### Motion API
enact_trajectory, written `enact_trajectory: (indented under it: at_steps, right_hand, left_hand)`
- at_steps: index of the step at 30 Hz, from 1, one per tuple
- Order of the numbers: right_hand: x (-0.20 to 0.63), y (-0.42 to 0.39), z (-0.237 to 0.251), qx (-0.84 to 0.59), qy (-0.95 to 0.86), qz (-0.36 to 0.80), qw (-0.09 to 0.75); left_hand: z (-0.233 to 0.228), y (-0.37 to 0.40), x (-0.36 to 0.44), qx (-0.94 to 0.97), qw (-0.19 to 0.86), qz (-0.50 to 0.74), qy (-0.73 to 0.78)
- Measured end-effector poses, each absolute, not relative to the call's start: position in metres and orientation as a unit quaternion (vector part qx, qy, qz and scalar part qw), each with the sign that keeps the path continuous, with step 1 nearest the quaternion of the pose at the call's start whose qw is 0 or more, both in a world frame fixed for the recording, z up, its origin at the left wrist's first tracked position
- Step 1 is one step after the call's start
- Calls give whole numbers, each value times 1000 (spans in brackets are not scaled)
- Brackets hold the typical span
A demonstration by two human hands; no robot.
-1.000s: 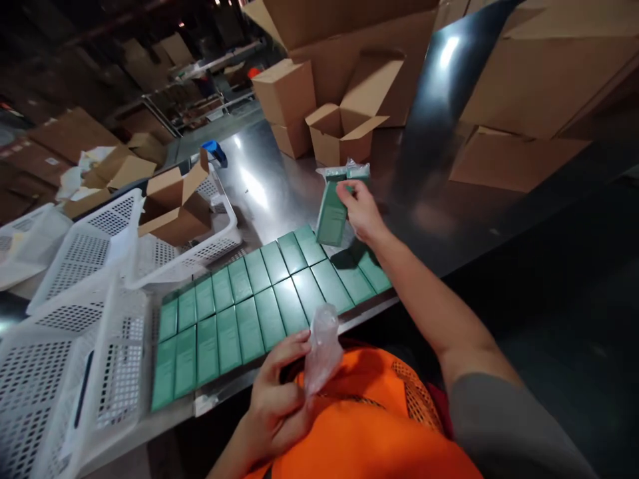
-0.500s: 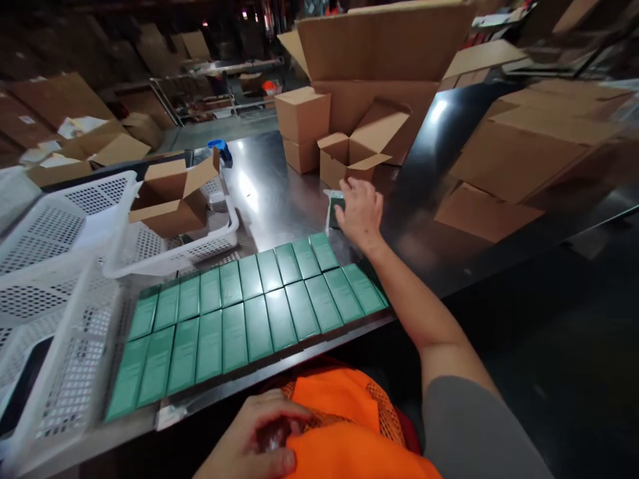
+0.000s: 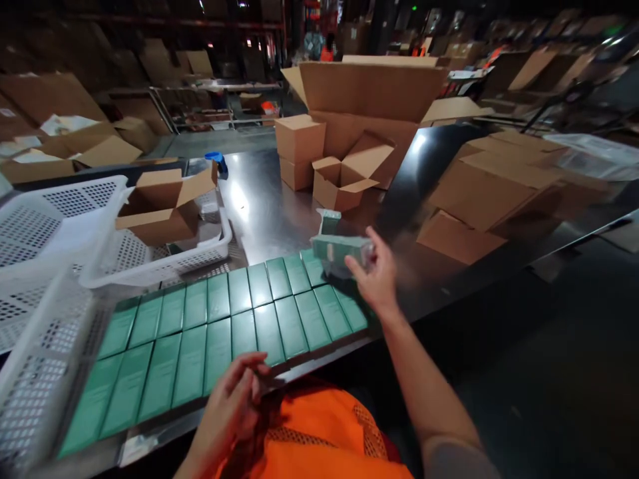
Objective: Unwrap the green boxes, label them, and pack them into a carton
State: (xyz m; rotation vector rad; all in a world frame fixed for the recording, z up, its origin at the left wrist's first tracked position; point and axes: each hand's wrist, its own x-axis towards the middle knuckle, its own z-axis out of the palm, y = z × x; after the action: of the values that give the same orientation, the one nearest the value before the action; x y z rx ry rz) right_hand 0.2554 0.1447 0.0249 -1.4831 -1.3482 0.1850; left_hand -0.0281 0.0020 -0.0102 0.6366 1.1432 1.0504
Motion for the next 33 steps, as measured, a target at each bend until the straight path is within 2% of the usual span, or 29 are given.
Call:
enact_trajectory:
  at_steps: [2,4,5,8,12,20,24,26,29,33]
  right_hand:
    - [213,107,11,-544,-550,237,588]
    - [172,75,-2,-493,-587,350,539]
    - [157,64,-7,-463,-633,361,505]
    - [138,49,-14,-357,-754,337,436]
    - [152,57,-15,-265,-831,309,379]
    - [156,57,-23,-331,-782,136,510]
    - [150,48,-25,-271,-787,132,538]
    - [150,48,-21,-276,-746,184,578]
    - [158,50,-4,-395,-599,328,615]
    - [171,53,19,-473,-454,538,529]
  left_hand:
    - [-2,24,-27,261,695,470,478]
    - [5,44,-24,190,697,514,462]
    - [8,53,-23,157,676,548,467]
    - [13,67,-23,127,607,611,492]
    - [15,61,-23,147,621,598,484]
    - [7,32,3,176,707,519,446]
    - [8,35,5,158,693,510,485]
    - [10,38,5,202,664,519,499]
    - [9,37,7,319,631,488,512]
    - [-2,27,8,423,587,462,513]
